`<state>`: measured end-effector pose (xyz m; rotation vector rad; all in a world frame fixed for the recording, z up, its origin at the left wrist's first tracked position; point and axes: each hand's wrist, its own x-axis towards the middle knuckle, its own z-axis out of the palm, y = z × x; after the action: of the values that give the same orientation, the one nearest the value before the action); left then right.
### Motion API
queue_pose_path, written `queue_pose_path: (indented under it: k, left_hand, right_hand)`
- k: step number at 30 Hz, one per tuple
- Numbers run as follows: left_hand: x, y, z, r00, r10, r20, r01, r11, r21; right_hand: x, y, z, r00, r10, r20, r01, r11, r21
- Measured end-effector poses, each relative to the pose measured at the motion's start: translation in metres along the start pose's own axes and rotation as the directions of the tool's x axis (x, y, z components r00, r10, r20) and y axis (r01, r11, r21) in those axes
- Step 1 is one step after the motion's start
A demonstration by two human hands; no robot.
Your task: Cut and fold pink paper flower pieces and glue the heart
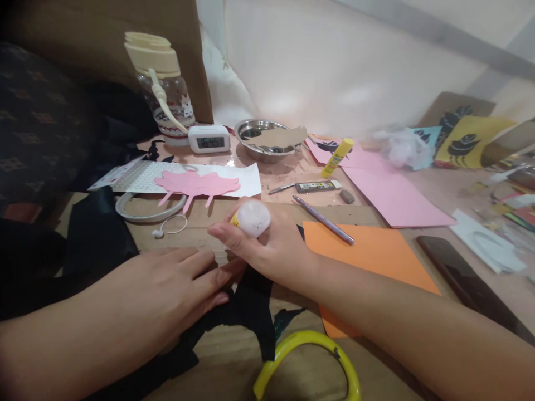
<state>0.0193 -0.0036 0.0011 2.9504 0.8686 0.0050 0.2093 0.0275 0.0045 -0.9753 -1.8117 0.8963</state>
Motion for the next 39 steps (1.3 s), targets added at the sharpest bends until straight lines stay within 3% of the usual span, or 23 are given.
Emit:
queue_pose_path:
  k: [11,20,32,39]
  left_hand:
    - [0.000,0.001,-0.004,1.000,-0.007,0.001,0.007,0.999,0.038]
    - [0.000,0.000,0.006,0.999,-0.006,-0.052,0.008,0.999,0.049]
    - [0.001,0.001,-0.004,1.000,-0.004,0.018,0.004,1.000,0.011]
    - [0.000,0.000,0.000,1.000,0.002,-0.017,-0.002,1.000,0.021]
  right_hand:
    - [-0.002,0.000,-0.001,0.999,0.025,0.025,-0.025,1.000,0.005]
    - [-0.004,-0.001,-0.004,0.998,0.054,-0.029,-0.053,0.998,0.039]
    - [-0.002,0.001,-0.002,0.999,0.037,0.032,-0.038,0.998,0.054]
    - [-0.002,0.001,-0.001,0.998,0.046,0.039,-0.049,0.995,0.083]
